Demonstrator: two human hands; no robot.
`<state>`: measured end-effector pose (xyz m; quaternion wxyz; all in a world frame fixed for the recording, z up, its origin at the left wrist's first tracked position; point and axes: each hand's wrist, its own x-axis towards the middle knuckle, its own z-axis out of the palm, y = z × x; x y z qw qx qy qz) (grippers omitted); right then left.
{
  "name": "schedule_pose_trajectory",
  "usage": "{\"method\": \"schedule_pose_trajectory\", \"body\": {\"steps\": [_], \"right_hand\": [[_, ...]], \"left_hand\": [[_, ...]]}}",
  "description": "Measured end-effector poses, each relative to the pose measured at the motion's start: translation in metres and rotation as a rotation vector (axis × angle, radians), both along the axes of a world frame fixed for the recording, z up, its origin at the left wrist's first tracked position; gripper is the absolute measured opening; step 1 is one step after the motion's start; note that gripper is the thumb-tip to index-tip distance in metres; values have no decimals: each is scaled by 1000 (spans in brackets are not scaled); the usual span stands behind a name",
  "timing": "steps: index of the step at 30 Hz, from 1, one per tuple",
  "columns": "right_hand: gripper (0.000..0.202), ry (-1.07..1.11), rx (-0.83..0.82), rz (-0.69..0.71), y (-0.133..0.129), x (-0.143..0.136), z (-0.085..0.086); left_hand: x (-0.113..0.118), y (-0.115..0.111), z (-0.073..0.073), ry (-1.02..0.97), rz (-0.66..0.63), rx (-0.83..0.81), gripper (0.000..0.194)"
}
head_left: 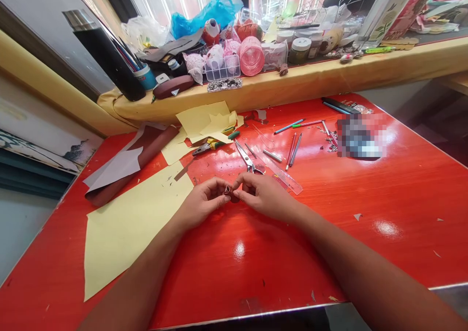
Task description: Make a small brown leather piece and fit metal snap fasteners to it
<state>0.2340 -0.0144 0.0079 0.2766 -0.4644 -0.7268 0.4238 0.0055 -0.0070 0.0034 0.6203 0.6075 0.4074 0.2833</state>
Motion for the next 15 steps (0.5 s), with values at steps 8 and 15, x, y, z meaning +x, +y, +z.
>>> {"method": "schedule_pose_trajectory", "body": {"steps": [8, 15], "right_hand": [[6, -31, 12, 1, 1, 0, 0], [9, -59, 7, -4, 2, 0, -1]], "left_hand": [[2, -2, 0, 13, 35, -14, 27], [-1, -1, -3, 49, 33, -33, 26]]}}
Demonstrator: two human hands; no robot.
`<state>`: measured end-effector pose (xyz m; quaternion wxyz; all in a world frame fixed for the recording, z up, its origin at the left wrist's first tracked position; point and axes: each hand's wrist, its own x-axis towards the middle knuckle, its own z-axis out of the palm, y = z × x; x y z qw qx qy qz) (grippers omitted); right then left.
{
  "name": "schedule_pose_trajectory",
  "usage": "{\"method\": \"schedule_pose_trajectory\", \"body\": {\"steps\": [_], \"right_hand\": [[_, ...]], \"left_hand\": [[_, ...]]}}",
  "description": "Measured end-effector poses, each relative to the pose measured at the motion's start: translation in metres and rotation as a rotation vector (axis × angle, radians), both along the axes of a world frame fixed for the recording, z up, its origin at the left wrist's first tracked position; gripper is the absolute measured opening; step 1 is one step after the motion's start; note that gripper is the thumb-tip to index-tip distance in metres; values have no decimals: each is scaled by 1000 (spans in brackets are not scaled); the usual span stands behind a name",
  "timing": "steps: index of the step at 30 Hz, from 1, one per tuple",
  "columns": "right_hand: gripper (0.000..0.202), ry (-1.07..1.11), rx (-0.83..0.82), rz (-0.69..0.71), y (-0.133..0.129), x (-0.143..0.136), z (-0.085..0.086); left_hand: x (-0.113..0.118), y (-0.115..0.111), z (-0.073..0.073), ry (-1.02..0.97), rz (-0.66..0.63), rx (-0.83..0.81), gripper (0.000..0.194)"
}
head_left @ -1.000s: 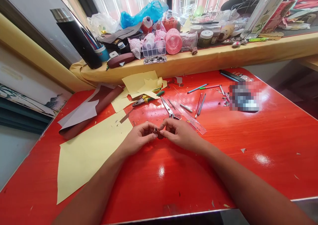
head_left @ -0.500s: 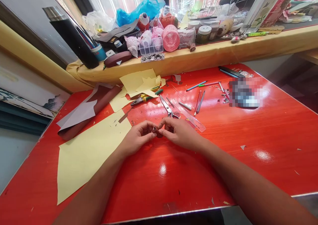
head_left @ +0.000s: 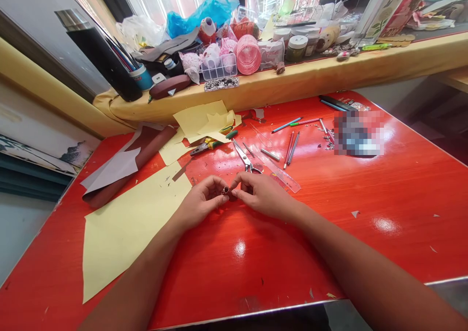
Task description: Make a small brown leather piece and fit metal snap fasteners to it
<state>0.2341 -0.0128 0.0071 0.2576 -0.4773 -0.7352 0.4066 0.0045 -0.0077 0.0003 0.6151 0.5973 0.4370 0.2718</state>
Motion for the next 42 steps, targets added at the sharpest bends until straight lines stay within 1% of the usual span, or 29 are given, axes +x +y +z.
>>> {"method": "schedule_pose_trajectory", "body": {"steps": [7, 10, 16, 21, 27, 31, 36, 38, 42], "right_hand": [[18, -14, -31, 41, -1, 1, 4], [16, -20, -43, 35, -1, 1, 5], [12, 17, -60, 18, -1, 1, 4], [11, 2, -41, 1, 1, 2, 1], [11, -33, -25, -10, 1, 3, 1], [12, -62, -21, -14, 0, 3, 3], [11, -110, -6, -31, -1, 2, 6], [10, -123, 1, -31, -1, 2, 7], [10, -153, 10, -34, -2, 1, 7]], "left_hand": [[-2, 0, 1, 14, -24, 21, 22], [-1, 0, 2, 13, -26, 22, 24], [-1, 1, 0, 27, -8, 17, 32], [-1, 1, -2, 42, 2, 62, 30], [-4, 1, 3, 172, -5, 195, 34], [-5, -1, 8, 278, 32, 356, 24], [-1, -6, 12, 437, -14, 578, 12], [0, -7, 12, 462, -4, 623, 10], [1, -7, 11, 502, 4, 657, 11]]}}
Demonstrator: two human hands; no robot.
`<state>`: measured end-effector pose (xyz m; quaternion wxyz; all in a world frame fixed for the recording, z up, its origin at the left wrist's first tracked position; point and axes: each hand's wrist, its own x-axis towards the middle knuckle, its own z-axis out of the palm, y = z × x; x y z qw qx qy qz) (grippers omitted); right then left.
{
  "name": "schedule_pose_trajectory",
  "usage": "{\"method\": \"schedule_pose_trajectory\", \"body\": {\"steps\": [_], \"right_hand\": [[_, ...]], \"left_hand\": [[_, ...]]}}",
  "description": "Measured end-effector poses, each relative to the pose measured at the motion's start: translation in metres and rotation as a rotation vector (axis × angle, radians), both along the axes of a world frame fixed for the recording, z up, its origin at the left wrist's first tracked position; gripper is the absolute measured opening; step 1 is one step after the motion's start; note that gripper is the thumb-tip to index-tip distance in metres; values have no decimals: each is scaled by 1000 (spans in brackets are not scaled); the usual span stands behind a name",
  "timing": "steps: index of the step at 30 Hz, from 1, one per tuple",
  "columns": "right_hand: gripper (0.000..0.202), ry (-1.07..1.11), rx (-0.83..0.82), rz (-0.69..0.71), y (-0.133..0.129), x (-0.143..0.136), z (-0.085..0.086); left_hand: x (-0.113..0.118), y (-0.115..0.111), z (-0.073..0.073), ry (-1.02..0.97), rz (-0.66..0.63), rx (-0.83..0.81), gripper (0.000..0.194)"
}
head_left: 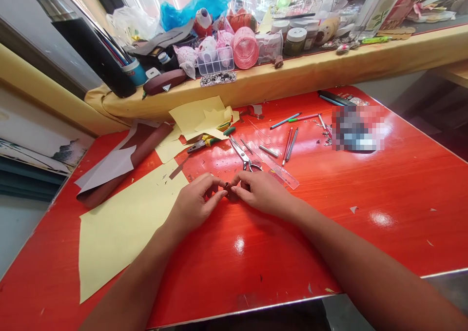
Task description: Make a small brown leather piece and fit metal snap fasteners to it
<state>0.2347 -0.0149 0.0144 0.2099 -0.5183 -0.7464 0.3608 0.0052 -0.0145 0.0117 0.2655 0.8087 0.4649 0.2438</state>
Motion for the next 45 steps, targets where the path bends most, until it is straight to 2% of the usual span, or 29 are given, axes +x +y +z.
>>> {"method": "schedule_pose_trajectory", "body": {"steps": [5, 13, 20, 25, 32, 45], "right_hand": [[9, -17, 21, 5, 0, -1, -4], [10, -30, 45, 7, -1, -2, -5], [11, -47, 52, 11, -3, -3, -2], [12, 50, 103, -5, -2, -2, -4], [7, 167, 187, -63, -4, -4, -4], [7, 165, 168, -36, -4, -5, -6]], "left_hand": [[-1, 1, -3, 22, -11, 27, 16], [2, -1, -4, -44, 2, -48, 18], [8, -1, -1, -182, 69, -188, 18], [8, -1, 2, -297, 135, -290, 21], [11, -3, 5, -459, 152, -415, 22], [11, -3, 3, -437, 128, -466, 25]]}}
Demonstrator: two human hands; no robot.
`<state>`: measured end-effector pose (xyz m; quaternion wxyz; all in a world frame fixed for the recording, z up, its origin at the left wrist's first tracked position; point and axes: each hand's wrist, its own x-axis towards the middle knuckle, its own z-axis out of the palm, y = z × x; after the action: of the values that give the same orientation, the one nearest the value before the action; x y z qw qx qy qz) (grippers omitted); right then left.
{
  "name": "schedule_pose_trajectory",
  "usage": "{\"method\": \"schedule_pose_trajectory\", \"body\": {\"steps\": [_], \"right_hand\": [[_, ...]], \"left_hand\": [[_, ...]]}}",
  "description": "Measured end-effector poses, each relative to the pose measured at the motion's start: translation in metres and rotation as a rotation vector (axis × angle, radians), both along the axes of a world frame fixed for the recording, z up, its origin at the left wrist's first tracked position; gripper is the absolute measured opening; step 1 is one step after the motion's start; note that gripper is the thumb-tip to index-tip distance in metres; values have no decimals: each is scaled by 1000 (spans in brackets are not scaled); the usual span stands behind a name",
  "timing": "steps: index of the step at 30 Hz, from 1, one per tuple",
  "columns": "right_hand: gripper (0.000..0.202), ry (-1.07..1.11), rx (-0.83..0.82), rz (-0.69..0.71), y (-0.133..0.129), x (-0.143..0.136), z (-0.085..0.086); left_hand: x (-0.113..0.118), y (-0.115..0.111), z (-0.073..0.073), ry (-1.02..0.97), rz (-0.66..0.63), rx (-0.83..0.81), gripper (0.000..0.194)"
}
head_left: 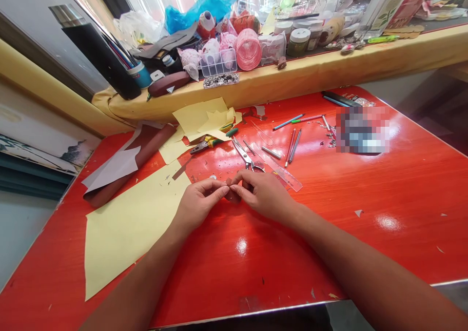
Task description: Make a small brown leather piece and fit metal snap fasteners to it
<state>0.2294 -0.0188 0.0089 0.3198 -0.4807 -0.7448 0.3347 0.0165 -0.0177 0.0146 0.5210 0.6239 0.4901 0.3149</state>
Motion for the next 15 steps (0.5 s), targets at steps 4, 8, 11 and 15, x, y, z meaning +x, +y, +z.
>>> {"method": "schedule_pose_trajectory", "body": {"steps": [4, 8, 11, 15], "right_hand": [[7, -21, -18, 2, 0, 0, 1], [6, -39, -12, 3, -1, 1, 0], [6, -44, -12, 2, -1, 1, -1], [6, -61, -8, 2, 0, 0, -2]], "left_hand": [[0, 1, 0, 28, 8, 4, 26], [0, 1, 0, 48, 11, 1, 26], [0, 1, -1, 68, 21, 7, 25], [1, 1, 0, 58, 22, 13, 24]]}}
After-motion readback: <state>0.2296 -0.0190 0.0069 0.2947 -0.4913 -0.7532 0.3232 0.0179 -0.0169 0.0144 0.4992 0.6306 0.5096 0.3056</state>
